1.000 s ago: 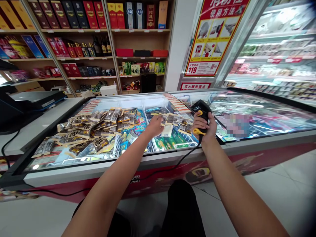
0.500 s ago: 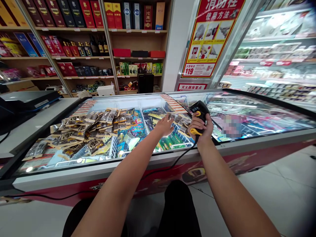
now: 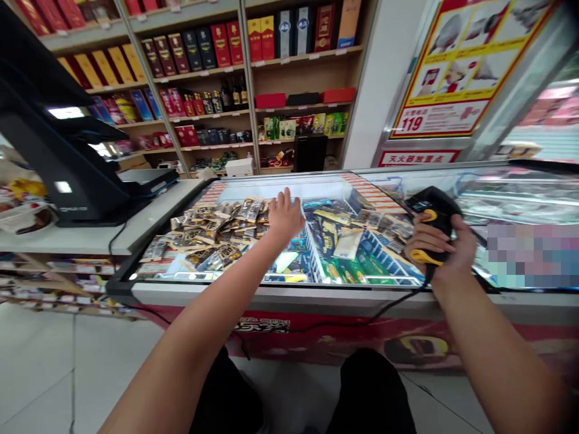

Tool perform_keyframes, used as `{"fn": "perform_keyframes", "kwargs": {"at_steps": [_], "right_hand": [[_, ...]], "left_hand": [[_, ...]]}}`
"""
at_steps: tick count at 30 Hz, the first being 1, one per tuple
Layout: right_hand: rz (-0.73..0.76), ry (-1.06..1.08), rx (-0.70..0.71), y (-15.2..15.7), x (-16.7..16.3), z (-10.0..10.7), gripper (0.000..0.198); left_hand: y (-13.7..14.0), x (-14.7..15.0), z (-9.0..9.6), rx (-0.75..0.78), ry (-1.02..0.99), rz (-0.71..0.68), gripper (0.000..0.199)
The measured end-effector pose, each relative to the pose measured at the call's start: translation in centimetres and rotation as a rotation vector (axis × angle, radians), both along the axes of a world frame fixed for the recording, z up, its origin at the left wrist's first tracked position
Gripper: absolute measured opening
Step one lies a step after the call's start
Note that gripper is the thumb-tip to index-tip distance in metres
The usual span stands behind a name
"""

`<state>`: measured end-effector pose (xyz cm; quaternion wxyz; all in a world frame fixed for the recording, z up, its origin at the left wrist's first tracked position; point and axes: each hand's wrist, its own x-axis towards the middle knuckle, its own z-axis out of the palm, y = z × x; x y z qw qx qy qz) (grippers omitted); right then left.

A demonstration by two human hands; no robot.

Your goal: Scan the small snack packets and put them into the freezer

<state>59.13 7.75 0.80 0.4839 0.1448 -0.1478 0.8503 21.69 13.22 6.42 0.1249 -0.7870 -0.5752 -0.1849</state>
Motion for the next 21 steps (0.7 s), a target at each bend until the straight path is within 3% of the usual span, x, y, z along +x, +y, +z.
{"fn": "perform_keyframes", "kwargs": {"at_steps": [5,8,11,14,18,21], "right_hand": [[0.109,-0.033,-0.01,0.3,0.0,-0.1,0.04],[-0.085,-0.116,-0.072,-0.8,-1.3,0.6,0.034],[-0.322,-0.349,-0.179,-2.1,-3.2,1.8,0.027],[-0.447,-0.639,-0.189,-2.5,-4.9,2.9,0.028],[-0.44,-0.794,-0.115,-1.1,-6.3,4.0,0.031],[-0.345,-0.767,-0.094,0.9,-7.0,4.5,0.033]], "left_hand": [[0.6,-9.7,3.0,-0.047,-0.059,0.395,0.057],[1.1,-13.1,3.1,-0.243,-0.055,0.41,0.062],[1.6,-14.1,2.9,-0.257,-0.055,0.331,0.057],[2.3,-14.0,3.0,-0.266,-0.1,0.317,0.047],[3.2,-14.1,3.3,-0.394,-0.197,0.316,0.038],[3.0,-14.5,3.5,-0.295,-0.221,0.252,0.028]]}}
